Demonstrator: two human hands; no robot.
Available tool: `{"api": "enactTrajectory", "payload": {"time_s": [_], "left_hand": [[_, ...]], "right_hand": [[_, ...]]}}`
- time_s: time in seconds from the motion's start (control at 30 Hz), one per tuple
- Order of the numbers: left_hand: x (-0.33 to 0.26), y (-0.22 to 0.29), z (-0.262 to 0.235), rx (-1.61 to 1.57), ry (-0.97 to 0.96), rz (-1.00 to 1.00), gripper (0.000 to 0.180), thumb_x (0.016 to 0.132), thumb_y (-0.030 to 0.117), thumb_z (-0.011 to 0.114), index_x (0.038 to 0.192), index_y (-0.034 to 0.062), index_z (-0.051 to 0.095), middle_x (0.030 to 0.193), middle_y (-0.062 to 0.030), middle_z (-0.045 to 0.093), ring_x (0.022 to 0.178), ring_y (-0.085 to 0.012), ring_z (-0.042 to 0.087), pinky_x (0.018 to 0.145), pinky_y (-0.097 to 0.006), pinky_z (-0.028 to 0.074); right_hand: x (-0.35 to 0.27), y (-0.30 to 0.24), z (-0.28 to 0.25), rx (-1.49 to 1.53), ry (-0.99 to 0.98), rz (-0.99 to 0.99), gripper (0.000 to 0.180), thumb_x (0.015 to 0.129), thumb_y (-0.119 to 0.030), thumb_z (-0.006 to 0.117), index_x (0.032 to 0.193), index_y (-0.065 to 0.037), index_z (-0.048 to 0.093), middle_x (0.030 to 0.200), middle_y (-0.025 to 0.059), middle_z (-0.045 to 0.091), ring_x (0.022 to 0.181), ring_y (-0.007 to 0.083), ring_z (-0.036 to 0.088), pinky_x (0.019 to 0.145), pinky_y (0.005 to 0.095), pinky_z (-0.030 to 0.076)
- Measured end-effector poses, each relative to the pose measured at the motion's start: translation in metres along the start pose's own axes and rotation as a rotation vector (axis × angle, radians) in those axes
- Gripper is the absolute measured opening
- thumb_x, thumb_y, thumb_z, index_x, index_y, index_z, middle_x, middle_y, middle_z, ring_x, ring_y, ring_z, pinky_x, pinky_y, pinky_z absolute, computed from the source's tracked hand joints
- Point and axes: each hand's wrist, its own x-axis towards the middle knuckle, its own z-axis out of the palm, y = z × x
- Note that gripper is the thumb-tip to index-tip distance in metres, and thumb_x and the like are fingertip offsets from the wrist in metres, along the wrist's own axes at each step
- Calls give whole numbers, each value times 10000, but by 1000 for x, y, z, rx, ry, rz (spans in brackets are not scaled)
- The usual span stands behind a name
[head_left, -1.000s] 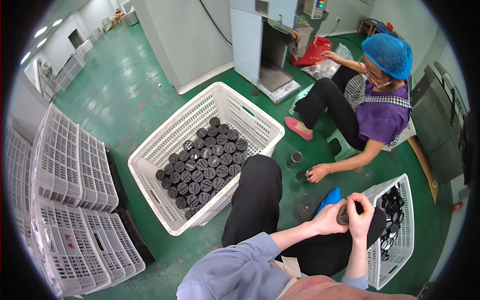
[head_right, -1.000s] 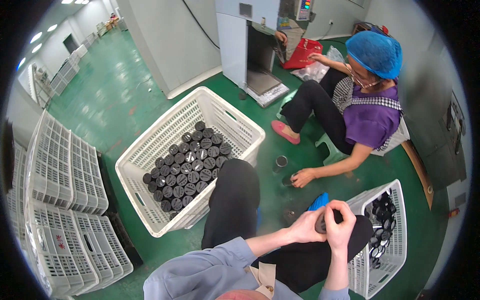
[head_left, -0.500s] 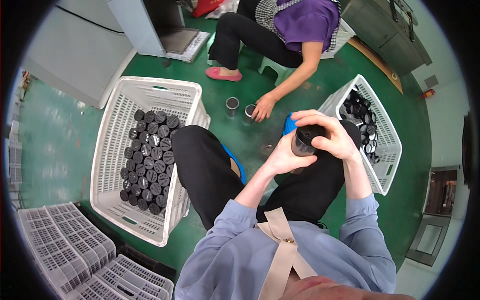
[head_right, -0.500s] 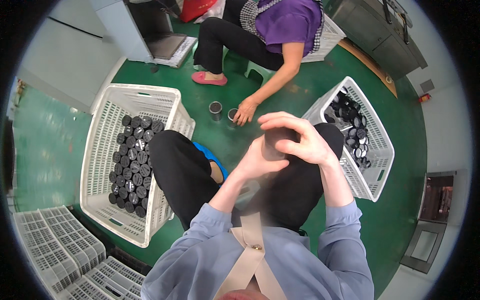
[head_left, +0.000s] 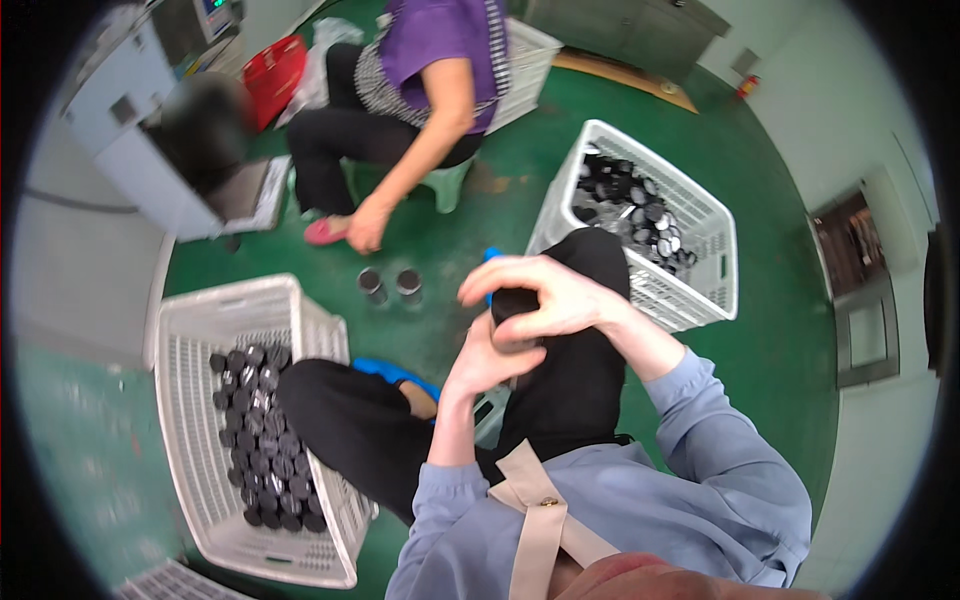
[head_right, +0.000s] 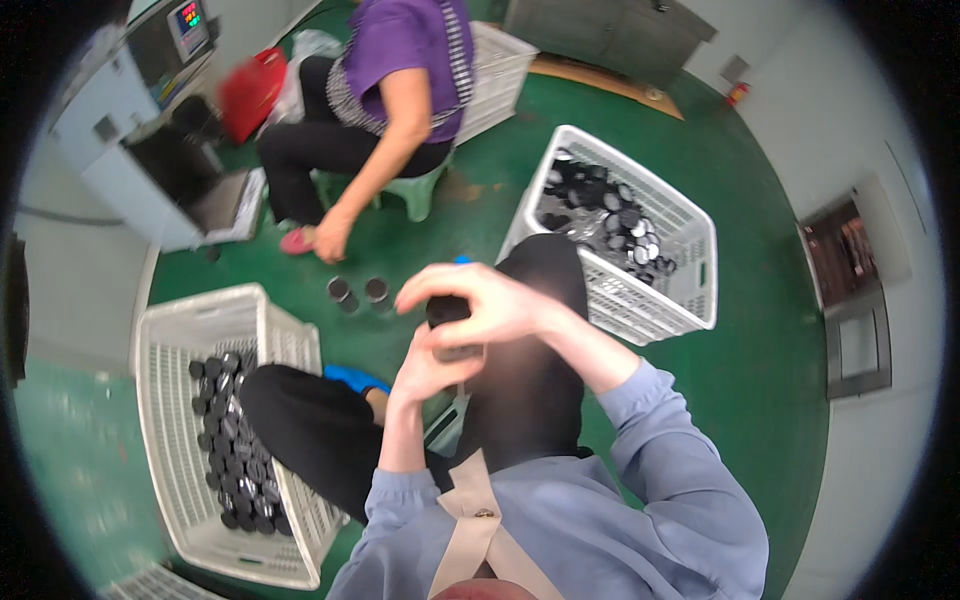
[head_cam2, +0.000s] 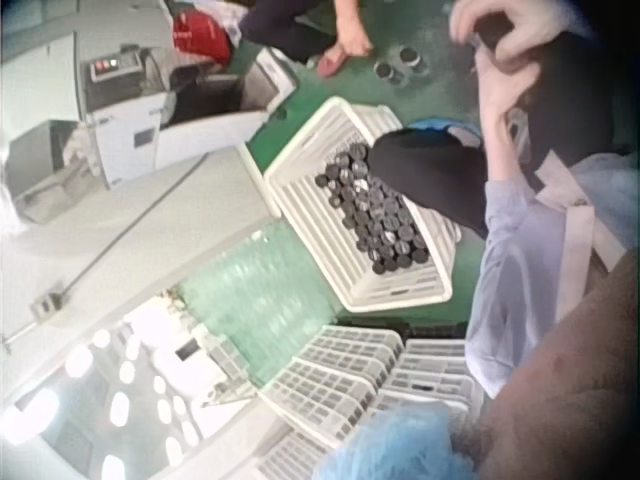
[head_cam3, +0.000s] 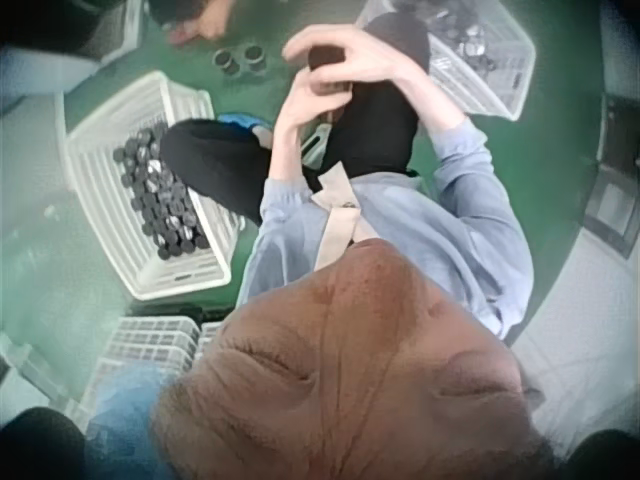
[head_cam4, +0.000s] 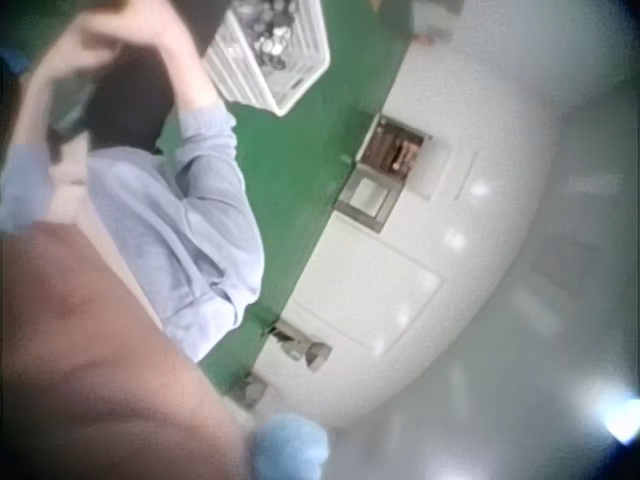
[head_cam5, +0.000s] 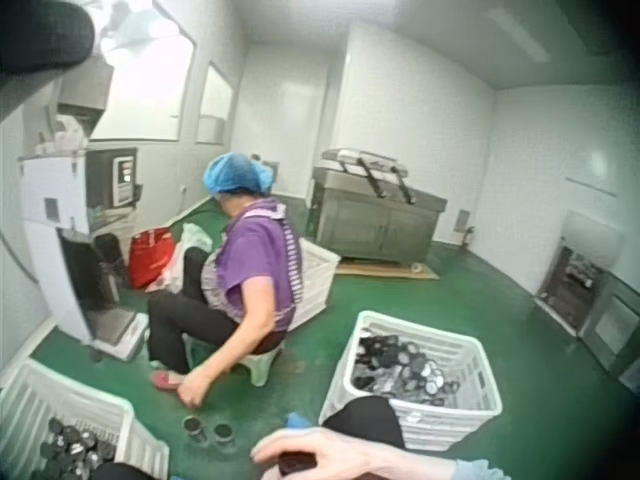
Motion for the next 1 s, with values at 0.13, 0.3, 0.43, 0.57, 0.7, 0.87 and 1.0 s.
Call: {"api": "enactTrajectory", "payload": {"time_s": [0.13,0.3,0.43,0.57,0.7,0.87,1.0], "left_hand": [[-1,-5,20,-119,149,35,645,737,144,878,1286,-37,592,1168,-93,691,1118,-200,680,980,-366,549],[8,-16,39,8,292,44,543,725,80,839,1202,-49,615,1093,-74,684,992,-145,673,859,-312,550],[6,-9,40,80,283,121,489,746,60,822,1181,-55,629,1047,-65,680,942,-129,671,805,-290,557],[-4,-29,16,-78,-26,101,839,739,207,876,1450,8,478,1433,-143,544,1308,-273,583,1083,-422,501],[-5,-20,24,-279,-145,87,767,737,245,847,1382,-13,523,1249,-151,657,1170,-292,666,995,-422,548],[-12,1,40,-380,-224,-26,687,727,223,824,1300,-37,551,965,-152,722,926,-274,723,851,-388,581],[-22,2,50,-324,-137,-11,665,742,231,797,1296,-35,543,989,-145,711,928,-271,720,847,-382,578]], "right_hand": [[-10,3,25,-65,196,186,127,858,-108,777,902,6,741,900,102,762,881,215,745,805,354,574],[-13,14,28,-94,389,245,140,871,-141,763,885,-7,727,857,112,754,813,259,749,767,374,575],[-16,1,16,-228,291,125,197,861,-214,774,914,-26,747,886,135,759,900,290,752,820,404,581],[-22,-19,-3,-218,197,-323,241,842,-245,830,961,-49,754,1008,97,749,1047,292,694,907,426,542],[-34,-32,7,100,6,-110,138,848,-135,786,946,-45,747,989,89,749,973,279,706,858,409,553],[-43,-23,19,89,229,113,81,876,-110,750,894,-32,736,904,78,748,896,235,720,821,372,564],[-49,-27,22,65,243,98,88,875,-119,753,892,-33,739,916,81,754,900,234,724,818,372,570]]}}
